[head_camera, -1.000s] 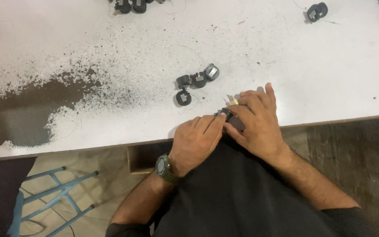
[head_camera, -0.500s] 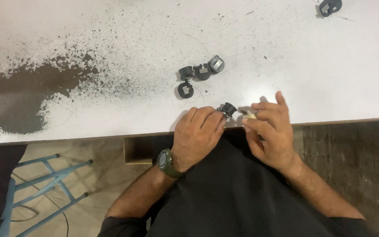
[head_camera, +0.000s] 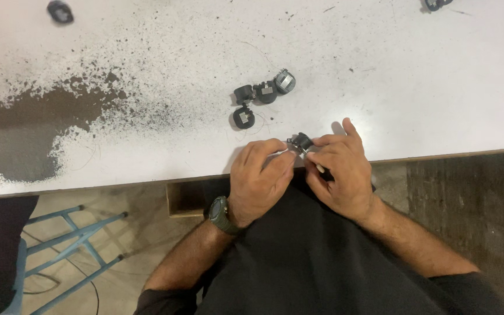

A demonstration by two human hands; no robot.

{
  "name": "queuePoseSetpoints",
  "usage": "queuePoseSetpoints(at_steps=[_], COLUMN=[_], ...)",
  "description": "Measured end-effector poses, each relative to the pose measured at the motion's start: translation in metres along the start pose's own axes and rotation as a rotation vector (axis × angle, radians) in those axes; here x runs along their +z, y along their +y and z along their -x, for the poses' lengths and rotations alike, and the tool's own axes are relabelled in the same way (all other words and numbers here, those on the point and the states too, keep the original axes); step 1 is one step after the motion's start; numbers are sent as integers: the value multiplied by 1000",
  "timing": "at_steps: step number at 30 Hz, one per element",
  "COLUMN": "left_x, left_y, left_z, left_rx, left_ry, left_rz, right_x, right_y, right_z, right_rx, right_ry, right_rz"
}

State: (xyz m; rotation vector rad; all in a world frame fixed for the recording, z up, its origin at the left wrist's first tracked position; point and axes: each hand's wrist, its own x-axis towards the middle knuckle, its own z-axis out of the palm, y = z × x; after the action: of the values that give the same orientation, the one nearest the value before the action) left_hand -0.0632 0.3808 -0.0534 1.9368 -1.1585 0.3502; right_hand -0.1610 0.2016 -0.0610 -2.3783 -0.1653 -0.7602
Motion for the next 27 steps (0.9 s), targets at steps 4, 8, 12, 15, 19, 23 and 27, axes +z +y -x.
queuePoseSetpoints(at_steps=[4,8,12,15,19,23,27], left_x=[0,0,2,3,1,-2,-4], left_y=[-1,3,4,4,7,8,7], left_z=[-2,-2,-4,-6,-8,-11,-10], left_rx=[76,85,35,-25,-107,-106,-125], left_ry=[-60,-5,13,-4,-42,-45,-85], left_rz=[-118,-112,-113,-126,-91,-68,-10], right_x=[2,2,2,4,5,8,12], right_y=[1,1,1,0,2,5,2], right_z=[0,0,2,3,5,6,6], right_rx=[12,6,-10,4,-45,-188,-159], right_ry=[12,7,3,11,22,29,61], right_rz=[-17,-22,-30,-18,3,-32,6])
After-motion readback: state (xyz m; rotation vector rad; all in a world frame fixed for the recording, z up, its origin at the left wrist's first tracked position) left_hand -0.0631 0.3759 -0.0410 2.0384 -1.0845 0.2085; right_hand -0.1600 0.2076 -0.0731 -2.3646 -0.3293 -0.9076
